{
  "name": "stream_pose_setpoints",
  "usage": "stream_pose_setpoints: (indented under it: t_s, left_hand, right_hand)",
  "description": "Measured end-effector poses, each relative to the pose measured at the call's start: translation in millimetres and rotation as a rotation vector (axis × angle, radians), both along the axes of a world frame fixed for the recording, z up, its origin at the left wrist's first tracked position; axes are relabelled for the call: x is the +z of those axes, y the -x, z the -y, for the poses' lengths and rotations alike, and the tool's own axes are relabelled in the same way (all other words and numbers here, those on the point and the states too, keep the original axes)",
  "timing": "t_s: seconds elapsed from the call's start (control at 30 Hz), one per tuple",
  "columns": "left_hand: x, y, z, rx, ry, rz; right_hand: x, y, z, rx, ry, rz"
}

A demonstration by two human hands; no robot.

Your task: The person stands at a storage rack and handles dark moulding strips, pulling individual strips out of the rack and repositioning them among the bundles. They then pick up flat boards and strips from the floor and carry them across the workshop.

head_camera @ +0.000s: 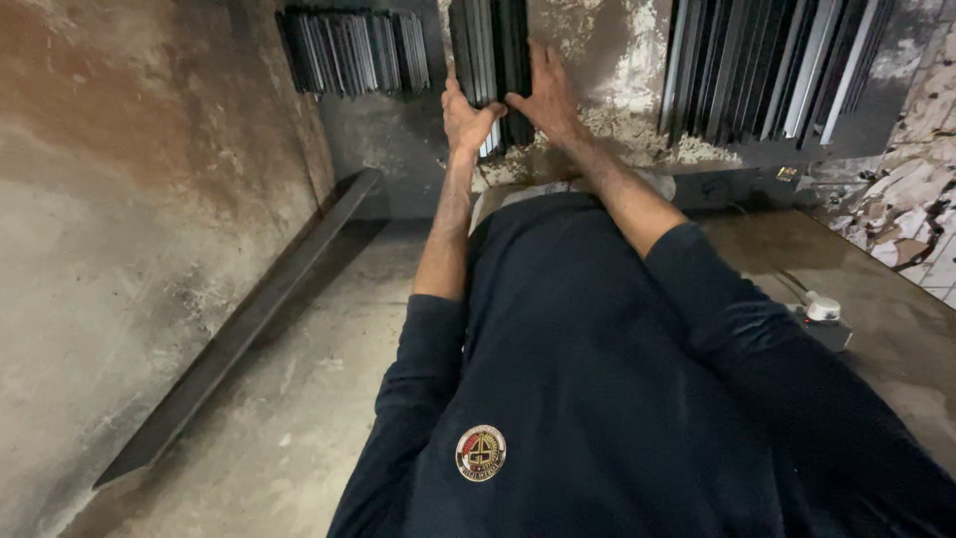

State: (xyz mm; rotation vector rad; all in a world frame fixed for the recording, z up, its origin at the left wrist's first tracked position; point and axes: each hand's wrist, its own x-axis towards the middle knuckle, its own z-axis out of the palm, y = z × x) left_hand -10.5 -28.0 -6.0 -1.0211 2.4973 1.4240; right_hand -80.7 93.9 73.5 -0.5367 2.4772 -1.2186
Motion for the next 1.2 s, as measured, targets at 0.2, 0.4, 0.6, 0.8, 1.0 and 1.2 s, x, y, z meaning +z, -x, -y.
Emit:
stream_pose_setpoints:
  t_s: [0.2,0.4,0.6,0.8,1.0,1.2]
  left_hand:
    - [-4,-2,-1,-0.017,0.04,-0.059]
    - [-2,-2,-3,0.021,0.022,0.013]
    - [-2,-1,-4,0.025,0.024,0.036]
    - [-10,-2,-7,0.021,0.086,-0.014]
    - [-12,0,-7,-0.006,0.016,0.081]
    - [-11,0,-8,-0.014,-0.018,0.043]
  right_hand:
    - [5,6,6,-0.073,-0.146,0.058]
    - [-1,3,2,-0.057,-0.13,0.072]
    - [-6,4,-4,-0.04,-0.266,0.224]
    - [-5,11,-25,-0.105,-0.189,0.073]
    - [-7,15,-125,-0.401,-0.242,-0.055]
    - [-13,16,-212,-0.533,-0.466,-0.504]
